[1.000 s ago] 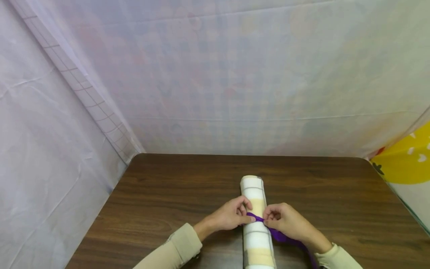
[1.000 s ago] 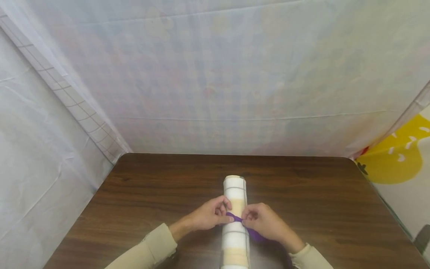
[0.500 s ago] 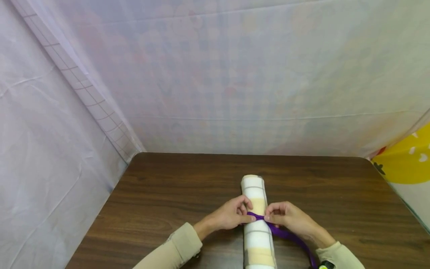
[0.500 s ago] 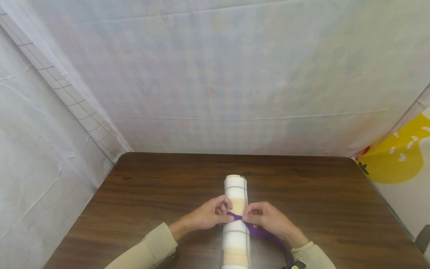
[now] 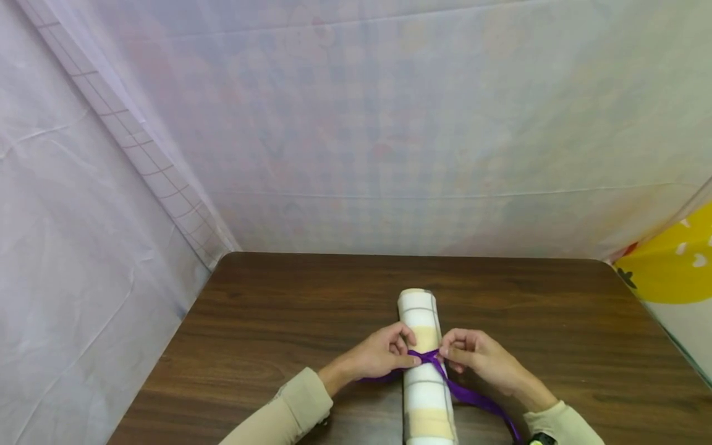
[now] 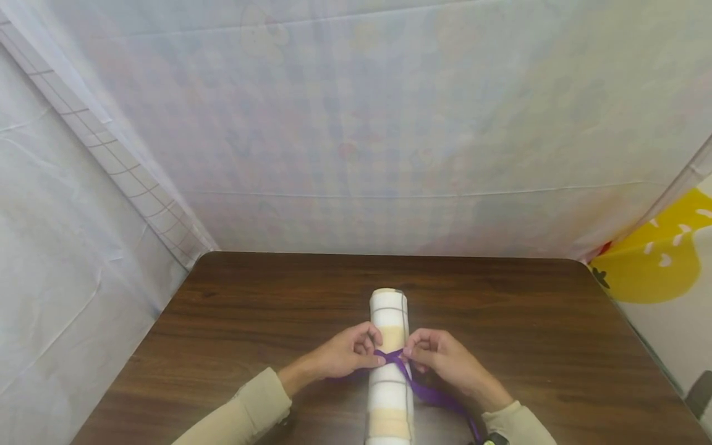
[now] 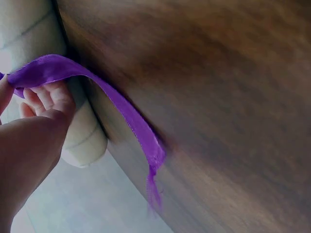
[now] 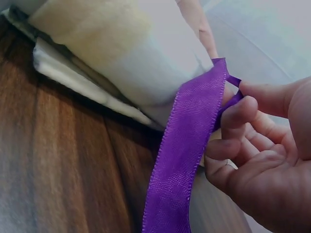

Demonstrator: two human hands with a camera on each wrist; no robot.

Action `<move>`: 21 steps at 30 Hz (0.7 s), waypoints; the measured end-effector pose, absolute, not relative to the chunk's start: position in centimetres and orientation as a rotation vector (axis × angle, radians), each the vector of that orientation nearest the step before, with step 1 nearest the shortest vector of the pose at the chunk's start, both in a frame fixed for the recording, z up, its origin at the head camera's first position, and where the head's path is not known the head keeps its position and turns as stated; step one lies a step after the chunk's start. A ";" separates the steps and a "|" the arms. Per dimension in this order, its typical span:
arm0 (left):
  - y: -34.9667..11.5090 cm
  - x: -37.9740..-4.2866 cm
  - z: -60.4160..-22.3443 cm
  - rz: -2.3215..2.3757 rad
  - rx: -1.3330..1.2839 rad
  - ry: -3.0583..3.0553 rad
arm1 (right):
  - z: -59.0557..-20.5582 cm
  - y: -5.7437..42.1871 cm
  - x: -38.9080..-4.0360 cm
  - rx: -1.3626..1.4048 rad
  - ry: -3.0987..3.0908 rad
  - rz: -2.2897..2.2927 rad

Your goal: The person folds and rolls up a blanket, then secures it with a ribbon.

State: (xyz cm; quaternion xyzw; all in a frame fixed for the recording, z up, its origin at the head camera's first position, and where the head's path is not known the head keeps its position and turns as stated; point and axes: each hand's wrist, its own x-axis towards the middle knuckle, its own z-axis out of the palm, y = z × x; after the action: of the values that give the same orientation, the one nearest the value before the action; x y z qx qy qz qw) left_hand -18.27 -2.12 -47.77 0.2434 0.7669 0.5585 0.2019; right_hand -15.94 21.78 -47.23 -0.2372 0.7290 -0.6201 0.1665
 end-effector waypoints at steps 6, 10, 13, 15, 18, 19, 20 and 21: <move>-2.2 -18.2 -47.8 1.596 0.644 2.094 | -47.1 21.4 -15.8 -0.591 2.129 -1.842; -2.2 -18.0 -47.7 1.610 0.630 2.078 | -46.6 21.3 -15.6 -0.602 2.199 -1.798; -2.2 -17.9 -47.7 1.604 0.631 2.082 | -46.3 21.2 -15.4 -0.624 2.277 -1.691; -2.1 -17.9 -47.6 1.601 0.631 2.085 | -46.2 21.1 -15.3 -0.641 2.301 -1.623; -2.1 -17.9 -47.6 1.600 0.629 2.089 | -46.1 20.9 -15.2 -0.670 2.323 -1.554; -2.1 -17.9 -47.6 1.600 0.629 2.089 | -46.2 20.9 -15.1 -0.689 2.328 -1.545; -2.1 -17.8 -47.5 1.600 0.628 2.090 | -46.2 20.8 -15.1 -0.710 2.338 -1.540; -2.1 -17.8 -47.5 1.601 0.627 2.090 | -46.3 20.7 -15.1 -0.718 2.357 -1.532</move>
State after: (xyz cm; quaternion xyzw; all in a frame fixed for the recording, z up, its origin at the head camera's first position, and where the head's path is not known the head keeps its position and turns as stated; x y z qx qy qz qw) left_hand -17.84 -2.12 -47.54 0.2263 0.7540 0.5776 0.2161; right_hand -15.06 20.69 -46.29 -0.2456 0.8065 -0.5243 0.1200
